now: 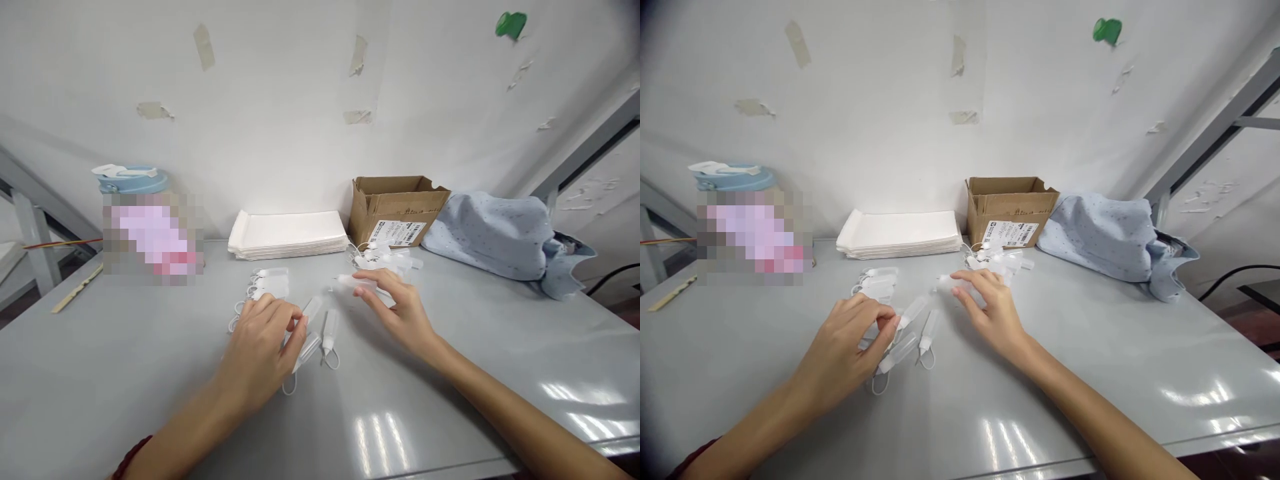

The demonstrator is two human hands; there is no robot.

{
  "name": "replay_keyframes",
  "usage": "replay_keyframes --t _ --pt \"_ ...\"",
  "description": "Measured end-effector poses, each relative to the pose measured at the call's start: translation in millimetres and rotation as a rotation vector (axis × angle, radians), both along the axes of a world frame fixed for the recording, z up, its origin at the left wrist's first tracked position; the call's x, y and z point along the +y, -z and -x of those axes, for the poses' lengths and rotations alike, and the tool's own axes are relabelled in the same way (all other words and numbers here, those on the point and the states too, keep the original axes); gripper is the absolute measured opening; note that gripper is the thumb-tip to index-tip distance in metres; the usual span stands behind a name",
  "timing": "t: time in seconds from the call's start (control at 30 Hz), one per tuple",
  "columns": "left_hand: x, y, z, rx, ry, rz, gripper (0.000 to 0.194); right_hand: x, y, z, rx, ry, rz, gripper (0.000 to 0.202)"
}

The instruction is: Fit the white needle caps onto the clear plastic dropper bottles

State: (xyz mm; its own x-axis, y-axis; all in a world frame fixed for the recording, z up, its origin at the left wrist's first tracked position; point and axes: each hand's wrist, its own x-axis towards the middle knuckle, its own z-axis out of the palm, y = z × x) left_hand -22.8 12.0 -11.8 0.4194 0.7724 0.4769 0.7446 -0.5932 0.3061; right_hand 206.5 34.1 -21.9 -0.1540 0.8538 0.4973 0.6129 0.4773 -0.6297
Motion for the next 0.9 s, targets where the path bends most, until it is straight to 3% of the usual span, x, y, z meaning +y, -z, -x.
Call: replay_keyframes --t 0.1,0.2,0.5,0.73,0.9 --pt "1 1.7 1 -0.030 -0.009 -0.005 0.013 -12 -13.6 3 0.285 -0.108 0.244 0.020" --pt "0 1.2 1 -0.068 0.009 -0.004 0.018 -17 -21.2 4 0.426 -0.166 0.354 0.021" --pt "-7 -6.5 -3 -0.146 0.185 0.104 0.012 -22 -26.3 5 0.439 -0.201 0.411 0.020" --pt "-8 -7.7 -5 -0.192 0.163 0.150 0.016 -24 -25.2 7 0.472 -0.274 0.434 0.016" --pt "-10 -10.2 -6 -0.216 0.214 0.231 0.012 -24 -24.7 7 0.496 -0.268 0.446 0.017"
